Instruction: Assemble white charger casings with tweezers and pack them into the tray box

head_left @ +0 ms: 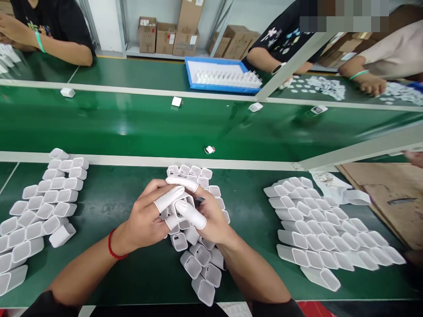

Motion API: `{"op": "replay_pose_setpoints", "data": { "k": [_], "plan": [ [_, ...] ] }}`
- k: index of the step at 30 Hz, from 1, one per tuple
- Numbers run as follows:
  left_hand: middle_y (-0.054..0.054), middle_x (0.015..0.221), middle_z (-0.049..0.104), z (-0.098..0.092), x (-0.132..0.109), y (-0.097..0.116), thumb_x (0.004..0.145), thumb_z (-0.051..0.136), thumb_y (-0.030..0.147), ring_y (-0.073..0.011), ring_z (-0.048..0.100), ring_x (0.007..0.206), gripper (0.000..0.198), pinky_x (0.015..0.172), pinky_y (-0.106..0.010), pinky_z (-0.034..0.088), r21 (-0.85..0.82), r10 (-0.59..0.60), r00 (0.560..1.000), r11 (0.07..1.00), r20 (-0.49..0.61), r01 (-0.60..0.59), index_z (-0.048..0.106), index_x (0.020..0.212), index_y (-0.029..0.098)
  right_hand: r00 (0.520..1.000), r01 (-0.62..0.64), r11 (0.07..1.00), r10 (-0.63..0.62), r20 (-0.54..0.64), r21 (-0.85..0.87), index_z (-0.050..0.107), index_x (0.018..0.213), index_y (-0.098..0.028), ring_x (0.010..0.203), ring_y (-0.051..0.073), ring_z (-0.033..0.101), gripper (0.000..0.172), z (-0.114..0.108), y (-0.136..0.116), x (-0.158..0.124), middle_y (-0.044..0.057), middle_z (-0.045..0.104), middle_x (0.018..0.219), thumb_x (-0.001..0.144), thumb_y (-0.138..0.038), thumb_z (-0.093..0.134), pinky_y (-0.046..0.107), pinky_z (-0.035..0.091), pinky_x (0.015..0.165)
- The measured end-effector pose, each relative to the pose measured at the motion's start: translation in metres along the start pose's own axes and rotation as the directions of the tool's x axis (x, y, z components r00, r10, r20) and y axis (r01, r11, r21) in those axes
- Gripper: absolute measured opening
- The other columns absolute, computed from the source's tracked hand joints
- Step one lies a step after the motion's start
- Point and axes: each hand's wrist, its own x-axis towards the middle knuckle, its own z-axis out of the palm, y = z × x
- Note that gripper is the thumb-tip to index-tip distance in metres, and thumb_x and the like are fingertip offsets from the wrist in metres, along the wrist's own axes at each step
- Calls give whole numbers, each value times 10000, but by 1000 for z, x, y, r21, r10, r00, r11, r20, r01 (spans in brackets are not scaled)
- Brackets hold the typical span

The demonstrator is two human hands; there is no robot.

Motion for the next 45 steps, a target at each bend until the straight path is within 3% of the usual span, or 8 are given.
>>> {"op": "replay_pose_setpoints", "data": {
  "k": [11,17,25,28,32,35,39,45],
  "plan": [
    [-76,942,701,-2,0,-1,816,733,246,-201,617,846,364,718,-318,563,29,-230,973,973,7,230,643,1162,179,994,-110,993,109,26,48,592,1270,-243,718,173,587,497,-4,2,4,26,646,859,850,-503,647,329,523,657],
    [-76,943,735,-21,8,-6,766,792,332,-210,710,803,393,599,-277,579,-520,-677,722,673,-145,527,646,1102,191,996,-86,984,89,-12,159,505,1308,-228,495,76,418,509,-21,-4,0,113,669,1140,890,-500,609,259,367,427],
    [-145,832,730,-34,29,-13,924,610,388,-118,656,575,320,531,-189,577,-787,-935,347,156,79,597,659,887,74,995,-73,988,82,-61,137,607,1180,-225,467,71,359,359,-23,-5,-3,88,711,1027,904,-455,618,286,304,453],
    [-140,832,728,-34,32,-14,974,525,336,-120,670,601,299,575,-190,598,-809,-956,271,73,109,583,648,910,71,994,-57,991,68,-86,118,630,1170,-230,471,70,358,346,-24,-4,-3,74,711,996,906,-452,613,297,330,487],
    [-156,902,724,-33,29,-15,973,517,337,-133,681,640,301,617,-223,612,-802,-952,284,82,111,591,645,947,66,992,-46,990,61,-113,136,681,1113,-225,454,64,356,265,-23,-4,-1,36,699,849,916,-385,606,285,346,490],
    [-132,1018,713,-32,24,-16,898,635,318,-182,702,716,307,611,-269,608,-784,-900,426,203,86,587,614,1136,125,987,42,984,-15,-159,174,726,1019,-204,456,110,458,278,-25,-4,1,22,647,677,958,-371,513,292,392,470],
    [-135,1121,684,-30,20,-16,811,711,228,-184,675,756,394,605,-262,567,-778,-811,571,278,124,564,622,1187,150,907,276,961,-261,-332,-2,741,1024,-211,860,251,650,401,-35,-6,0,90,702,972,974,-464,435,441,535,763],
    [-130,1025,687,-20,18,-20,838,649,196,-232,664,968,217,747,-274,582,-831,-840,518,165,164,531,654,1043,125,929,115,967,-186,-320,-228,742,803,-190,478,142,540,587,-46,-11,-7,21,568,550,1018,-516,303,276,424,422]
  ]
}}
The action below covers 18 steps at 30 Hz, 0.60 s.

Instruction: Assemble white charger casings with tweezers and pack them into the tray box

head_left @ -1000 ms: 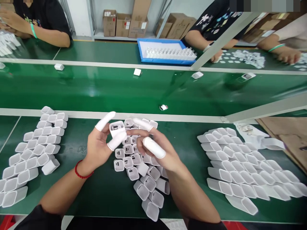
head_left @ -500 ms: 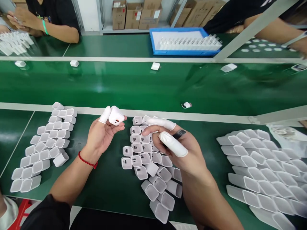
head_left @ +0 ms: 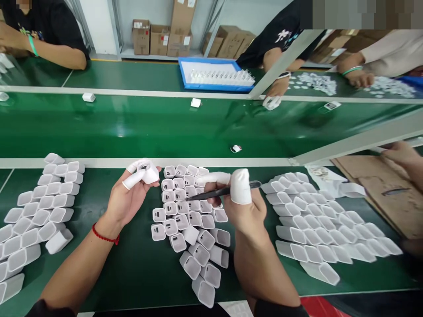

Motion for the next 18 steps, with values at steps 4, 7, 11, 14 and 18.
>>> {"op": "replay_pose_setpoints", "data": {
  "k": [4,7,11,14,18],
  "plan": [
    [-114,1113,666,1,-1,-9,835,674,219,-226,683,851,271,682,-341,600,42,-27,996,999,87,24,616,1097,181,980,197,966,-197,-16,165,742,1044,-226,527,165,615,261,0,-3,-6,32,694,712,973,-356,528,300,501,442],
    [-78,1150,665,2,-3,-14,765,758,194,-210,680,871,330,733,-324,590,124,50,990,990,130,-67,647,1076,205,946,325,943,-322,-47,75,719,1113,-277,585,175,676,309,3,-5,-11,22,746,901,836,-141,709,318,572,505],
    [-85,1103,705,1,-6,-17,801,736,298,-210,681,921,322,892,-358,560,112,44,995,992,91,-55,701,1104,194,895,438,894,-443,-43,-96,681,1187,-255,708,214,727,469,8,-5,-15,32,752,949,766,-59,751,350,630,610],
    [-87,1113,712,0,-8,-18,832,704,333,-245,678,988,348,958,-423,538,80,6,997,997,72,-11,700,1157,207,837,535,824,-547,-17,-187,660,1224,-223,759,226,731,459,11,-5,-16,49,752,933,795,-72,723,373,642,657],
    [-44,1103,720,0,-11,-22,821,743,348,-243,677,1011,364,979,-427,524,155,92,993,983,78,-103,696,1174,271,763,640,726,-639,98,-252,625,1260,-176,783,204,721,458,10,-10,-17,76,744,939,821,-58,679,326,642,641]
  ]
}}
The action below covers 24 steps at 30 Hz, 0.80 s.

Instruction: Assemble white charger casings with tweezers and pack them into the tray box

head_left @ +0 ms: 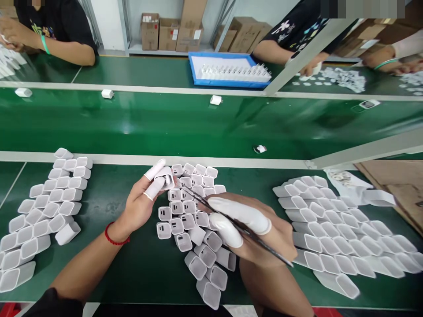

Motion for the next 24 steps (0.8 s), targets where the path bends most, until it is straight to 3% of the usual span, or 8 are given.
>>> {"op": "replay_pose_setpoints", "data": {
  "k": [4,9,13,17,24],
  "plan": [
    [-48,1135,705,1,-1,-4,849,719,360,-223,676,993,387,971,-408,521,109,99,995,989,-1,-99,663,1226,293,985,38,999,-34,171,-18,589,1257,-107,865,202,714,411,-3,-5,0,123,724,956,852,-37,609,308,640,697],
    [-53,1073,685,0,-2,-5,879,683,330,-198,661,944,394,922,-372,535,201,219,975,954,43,-223,633,1268,304,961,131,985,-100,258,-108,546,1275,-55,924,257,707,382,-1,-2,-5,177,713,988,898,-108,529,381,648,726],
    [-54,1027,673,2,-4,-3,897,654,302,-184,652,916,385,942,-366,527,284,213,976,934,50,-218,626,1281,288,948,205,959,-144,282,-197,570,1202,-31,855,274,715,343,5,1,-5,196,716,954,874,-79,479,391,653,646],
    [-95,1118,673,4,-8,-5,873,684,321,-227,663,984,392,976,-395,522,304,179,984,937,2,-171,648,1253,232,943,266,916,-183,276,-301,601,1053,-37,792,260,709,224,13,2,-2,196,715,905,852,-54,504,364,649,607],
    [-94,1298,600,-1,-10,-13,917,626,268,-256,614,1165,404,1040,-399,499,369,233,970,897,73,-243,587,1320,276,948,225,914,-124,294,-338,585,1021,-38,783,242,698,184,20,1,-2,182,704,912,880,-58,468,342,642,616]
  ]
}}
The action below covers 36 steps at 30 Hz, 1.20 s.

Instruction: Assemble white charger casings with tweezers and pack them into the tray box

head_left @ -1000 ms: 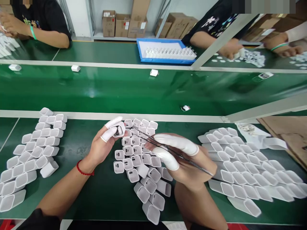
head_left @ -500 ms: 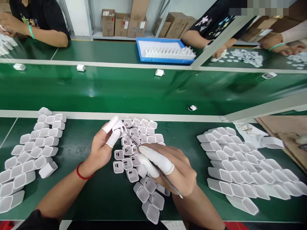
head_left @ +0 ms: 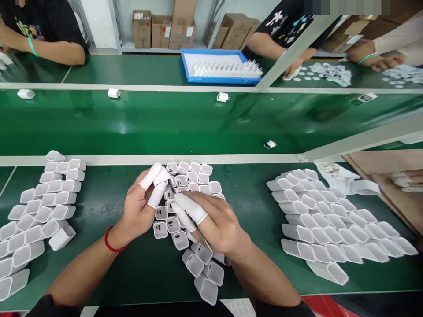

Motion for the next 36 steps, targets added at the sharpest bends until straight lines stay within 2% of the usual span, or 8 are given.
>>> {"op": "replay_pose_setpoints", "data": {
  "k": [8,12,17,21,25,30,36],
  "plan": [
    [-109,1274,632,4,-3,-2,932,602,281,-250,645,1113,367,991,-387,530,95,31,997,995,-78,-23,604,1296,234,997,-75,996,74,10,52,577,1067,-24,844,249,689,214,7,-10,-4,192,693,923,890,-103,487,348,646,671],
    [-104,1271,633,6,-4,-4,936,592,280,-243,648,1105,345,991,-367,527,124,44,995,992,-92,-33,617,1276,228,994,-113,992,113,6,55,582,1055,-46,803,238,694,229,11,-16,-3,171,698,881,864,-61,456,336,645,656],
    [-93,1278,624,6,-2,-8,922,613,270,-254,624,1156,364,1043,-399,499,65,6,996,998,-86,-1,609,1285,245,984,-176,982,177,-16,61,574,1122,-64,846,259,712,268,8,-18,-3,171,713,921,867,-92,498,365,648,683],
    [-94,1251,634,5,2,-8,892,657,285,-267,613,1166,368,1047,-426,497,-17,-19,995,1000,-102,17,633,1255,237,961,-244,967,252,-115,77,598,1112,-116,807,236,720,284,-2,-19,-4,125,729,884,829,-82,596,321,645,668],
    [-77,1133,679,4,5,-4,875,681,292,-248,667,1042,352,989,-418,534,-58,-12,990,998,-142,4,655,1223,245,972,-188,981,192,-139,44,612,1077,-81,758,233,712,264,-5,-19,-6,141,723,874,814,-79,595,310,639,629],
    [-68,1151,671,5,4,-2,885,669,269,-240,667,1040,329,965,-400,547,-57,-1,989,998,-145,-7,660,1213,260,990,-115,992,118,-77,47,589,1123,-23,820,253,703,294,-2,-14,-11,185,710,915,850,-104,516,362,646,679],
    [-87,1144,672,5,4,-1,858,704,298,-256,665,1035,334,948,-409,548,-61,-26,986,998,-164,17,674,1185,236,994,-80,995,85,-75,66,595,1139,-21,775,264,701,324,-7,-14,-11,180,703,876,843,-109,497,376,637,602]
  ]
}}
